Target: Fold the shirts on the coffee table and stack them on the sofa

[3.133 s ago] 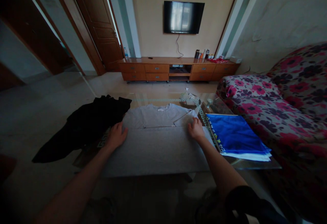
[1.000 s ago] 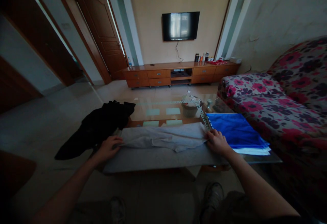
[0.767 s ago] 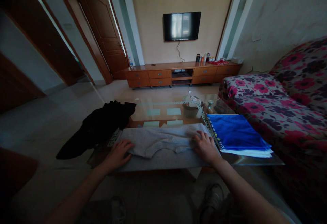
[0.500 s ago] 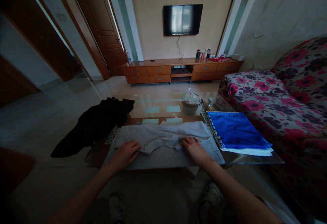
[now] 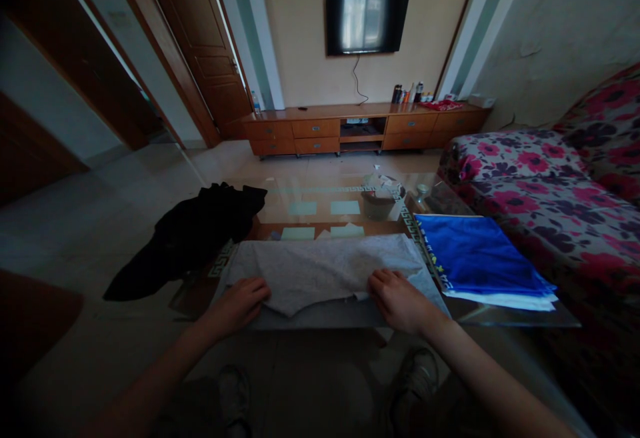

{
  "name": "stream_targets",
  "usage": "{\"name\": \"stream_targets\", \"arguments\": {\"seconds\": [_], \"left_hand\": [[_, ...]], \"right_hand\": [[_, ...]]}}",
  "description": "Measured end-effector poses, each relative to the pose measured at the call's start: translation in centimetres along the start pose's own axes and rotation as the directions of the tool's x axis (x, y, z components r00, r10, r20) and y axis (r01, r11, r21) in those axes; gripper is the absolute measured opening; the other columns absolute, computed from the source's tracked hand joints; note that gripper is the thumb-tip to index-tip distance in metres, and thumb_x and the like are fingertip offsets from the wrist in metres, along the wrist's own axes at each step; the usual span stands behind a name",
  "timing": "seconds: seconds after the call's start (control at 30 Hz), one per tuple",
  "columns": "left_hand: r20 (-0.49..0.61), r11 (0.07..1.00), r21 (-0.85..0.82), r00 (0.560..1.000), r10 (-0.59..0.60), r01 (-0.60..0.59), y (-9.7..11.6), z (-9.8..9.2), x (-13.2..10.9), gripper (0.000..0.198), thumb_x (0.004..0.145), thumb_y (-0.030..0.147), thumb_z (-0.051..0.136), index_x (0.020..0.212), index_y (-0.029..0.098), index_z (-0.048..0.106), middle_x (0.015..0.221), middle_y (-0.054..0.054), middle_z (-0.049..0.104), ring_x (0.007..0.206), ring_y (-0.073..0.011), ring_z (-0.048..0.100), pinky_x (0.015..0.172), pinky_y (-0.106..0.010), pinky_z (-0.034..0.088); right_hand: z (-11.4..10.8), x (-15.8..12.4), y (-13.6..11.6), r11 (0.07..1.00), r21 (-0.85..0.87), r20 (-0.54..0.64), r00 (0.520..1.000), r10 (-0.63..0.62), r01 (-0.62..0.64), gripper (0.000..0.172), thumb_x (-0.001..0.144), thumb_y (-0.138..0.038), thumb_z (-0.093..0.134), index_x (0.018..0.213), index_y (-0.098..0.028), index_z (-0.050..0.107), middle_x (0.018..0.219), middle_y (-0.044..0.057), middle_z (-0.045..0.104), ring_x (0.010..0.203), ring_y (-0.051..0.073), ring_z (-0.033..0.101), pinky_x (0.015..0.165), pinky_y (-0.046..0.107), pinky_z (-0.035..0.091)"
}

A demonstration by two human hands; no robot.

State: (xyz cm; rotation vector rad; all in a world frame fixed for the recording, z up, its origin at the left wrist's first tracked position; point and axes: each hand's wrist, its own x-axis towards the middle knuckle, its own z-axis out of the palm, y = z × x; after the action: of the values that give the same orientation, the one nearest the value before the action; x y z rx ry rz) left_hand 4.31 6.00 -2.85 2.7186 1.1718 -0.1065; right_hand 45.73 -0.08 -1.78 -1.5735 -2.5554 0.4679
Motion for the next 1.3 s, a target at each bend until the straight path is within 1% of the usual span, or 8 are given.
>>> {"name": "stream_targets", "arguments": {"seconds": [0.13, 0.23, 0.33, 0.47, 0.83, 1.0, 1.13, 1.3], "left_hand": [[-0.004, 0.998, 0.026, 0.998, -0.061, 0.061, -0.7, 0.8, 0.2, 0.037, 0.08, 0.0, 0.048, 0.105, 0.025, 0.062, 0.115, -0.007, 0.064, 0.108, -0.0247, 0.059, 0.096, -0.039, 0.045], [-0.043, 0.992, 0.07, 0.993, -0.106, 0.109, -1.6, 1.2, 0.1, 0.046, 0.08, -0.003, 0.045, 0.112, 0.025, 0.063, 0.121, -0.009, 0.063, 0.115, -0.0267, 0.057, 0.101, -0.042, 0.043], [-0.078, 0.975, 0.103, 0.979, -0.189, 0.196, -2.6, 1.1, -0.2, 0.054, 0.081, -0.004, 0.043, 0.12, 0.027, 0.065, 0.126, -0.011, 0.061, 0.121, -0.0284, 0.055, 0.103, -0.045, 0.041], [-0.106, 0.942, 0.133, 0.95, -0.295, 0.307, -3.9, 0.9, -0.5, 0.056, 0.083, -0.003, 0.041, 0.123, 0.027, 0.065, 0.126, -0.012, 0.06, 0.122, -0.0295, 0.053, 0.101, -0.045, 0.042], [-0.162, 0.951, 0.13, 0.952, -0.258, 0.28, -5.5, -1.0, -0.9, 0.044, 0.08, -0.003, 0.04, 0.101, 0.024, 0.068, 0.111, -0.011, 0.062, 0.11, -0.0275, 0.056, 0.094, -0.04, 0.044], [-0.099, 0.951, 0.048, 0.949, -0.299, 0.305, -6.6, -0.2, -1.4, 0.046, 0.079, -0.003, 0.042, 0.103, 0.025, 0.068, 0.111, -0.01, 0.061, 0.108, -0.0258, 0.056, 0.094, -0.038, 0.044], [-0.072, 0.94, 0.008, 0.938, -0.34, 0.341, -7.0, 0.9, -1.2, 0.05, 0.079, -0.003, 0.043, 0.111, 0.026, 0.068, 0.119, -0.011, 0.059, 0.114, -0.0263, 0.054, 0.098, -0.04, 0.043], [-0.03, 0.925, 0.021, 0.925, -0.378, 0.379, -7.0, 1.0, -0.8, 0.05, 0.081, -0.005, 0.037, 0.111, 0.022, 0.066, 0.122, -0.012, 0.056, 0.118, -0.0252, 0.051, 0.099, -0.038, 0.044]], "right_hand": [[0.3, -0.4, 0.2, 0.999, -0.05, 0.041, 0.999, 0.018, -0.016, 0.018, 0.091, -0.011, 0.047, 0.101, -0.019, 0.059, 0.106, 0.011, 0.063, 0.099, 0.025, 0.057, 0.088, 0.038, 0.042], [1.3, -0.9, 1.7, 0.974, -0.19, 0.0, 0.992, 0.125, -0.123, 0.039, 0.079, 0.0, 0.051, 0.113, -0.017, 0.059, 0.12, 0.015, 0.06, 0.112, 0.031, 0.053, 0.092, 0.043, 0.041], [2.3, -1.0, 3.5, 0.929, -0.304, -0.068, 0.977, 0.2, -0.212, 0.038, 0.084, 0.002, 0.045, 0.113, -0.018, 0.06, 0.121, 0.017, 0.059, 0.114, 0.032, 0.052, 0.092, 0.044, 0.041], [2.8, -0.5, 4.9, 0.916, -0.349, -0.102, 0.98, 0.171, -0.197, 0.032, 0.088, 0.0, 0.045, 0.106, -0.02, 0.063, 0.115, 0.014, 0.062, 0.111, 0.031, 0.054, 0.09, 0.042, 0.041], [1.7, -0.6, 6.2, 0.919, -0.27, -0.097, 0.957, 0.272, -0.288, 0.022, 0.096, -0.009, 0.043, 0.1, -0.018, 0.063, 0.108, 0.013, 0.062, 0.101, 0.027, 0.057, 0.083, 0.036, 0.044], [2.4, -1.0, 6.6, 0.862, -0.399, -0.16, 0.95, 0.27, -0.312, 0.026, 0.096, -0.007, 0.04, 0.102, -0.018, 0.063, 0.112, 0.016, 0.06, 0.106, 0.031, 0.056, 0.085, 0.042, 0.047], [2.5, -1.2, 7.2, 0.771, -0.465, -0.25, 0.9, 0.357, -0.435, 0.033, 0.095, -0.005, 0.038, 0.111, -0.02, 0.063, 0.117, 0.018, 0.059, 0.109, 0.034, 0.054, 0.079, 0.043, 0.05], [1.7, -1.3, 8.9, 0.753, -0.398, -0.205, 0.851, 0.483, -0.524, 0.035, 0.095, -0.004, 0.036, 0.116, -0.016, 0.063, 0.117, 0.018, 0.058, 0.107, 0.031, 0.058, 0.075, 0.036, 0.05]]}}
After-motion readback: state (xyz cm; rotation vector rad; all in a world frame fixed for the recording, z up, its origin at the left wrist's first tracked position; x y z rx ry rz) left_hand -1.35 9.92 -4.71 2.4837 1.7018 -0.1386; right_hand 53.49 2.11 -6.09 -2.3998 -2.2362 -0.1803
